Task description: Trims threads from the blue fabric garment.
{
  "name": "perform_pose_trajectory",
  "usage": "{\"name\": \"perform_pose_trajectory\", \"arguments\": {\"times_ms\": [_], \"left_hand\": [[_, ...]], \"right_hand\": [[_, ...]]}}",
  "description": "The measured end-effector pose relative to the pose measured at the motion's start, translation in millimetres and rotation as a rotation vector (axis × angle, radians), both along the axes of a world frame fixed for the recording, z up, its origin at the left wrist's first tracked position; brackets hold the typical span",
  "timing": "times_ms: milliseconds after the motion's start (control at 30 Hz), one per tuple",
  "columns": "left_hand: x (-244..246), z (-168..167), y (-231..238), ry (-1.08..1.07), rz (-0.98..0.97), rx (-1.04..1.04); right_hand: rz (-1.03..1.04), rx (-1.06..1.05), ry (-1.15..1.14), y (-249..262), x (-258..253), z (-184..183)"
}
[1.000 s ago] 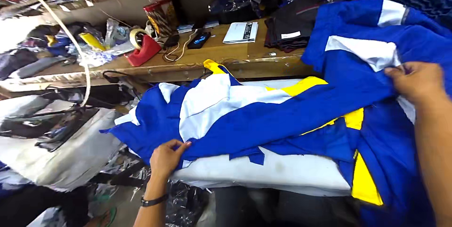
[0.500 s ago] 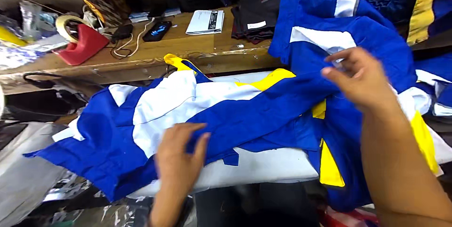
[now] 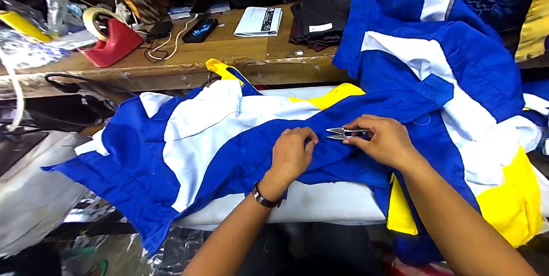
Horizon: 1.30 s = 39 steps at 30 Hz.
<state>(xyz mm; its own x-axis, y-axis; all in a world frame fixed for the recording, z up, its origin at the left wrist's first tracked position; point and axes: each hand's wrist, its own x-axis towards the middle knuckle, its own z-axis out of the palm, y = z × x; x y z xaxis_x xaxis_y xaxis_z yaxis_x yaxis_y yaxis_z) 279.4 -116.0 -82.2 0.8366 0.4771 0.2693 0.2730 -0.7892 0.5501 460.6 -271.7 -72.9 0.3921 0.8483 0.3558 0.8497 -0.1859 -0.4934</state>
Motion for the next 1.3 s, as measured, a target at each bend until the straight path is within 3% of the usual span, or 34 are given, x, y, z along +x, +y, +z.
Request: {"name": "perform_pose_trajectory", "arguments": {"times_ms": [500,733,900,1200,1300], "left_hand": [[-2,7,-5,-0.01,0.061,-0.09],[-35,1,12,-0.365,0.141,-0.356],[-49,-2,12,-0.479,0.164,-0.543],[-51,-2,11,-0.492,0.149,-0.537],[-59,-5,10,-0.35,0.202,-0.341]], "right_hand": [[0.049,-0.098,-0.039,12,-4,10],[0.079,-0.025,0.098,15,-32,4],[0.127,-0.05,0.162,32,-48,-3],[0.135,-0.087,0.112,43,-51,1],[0.13,-0.097,0.081,41,-49,-1]]}}
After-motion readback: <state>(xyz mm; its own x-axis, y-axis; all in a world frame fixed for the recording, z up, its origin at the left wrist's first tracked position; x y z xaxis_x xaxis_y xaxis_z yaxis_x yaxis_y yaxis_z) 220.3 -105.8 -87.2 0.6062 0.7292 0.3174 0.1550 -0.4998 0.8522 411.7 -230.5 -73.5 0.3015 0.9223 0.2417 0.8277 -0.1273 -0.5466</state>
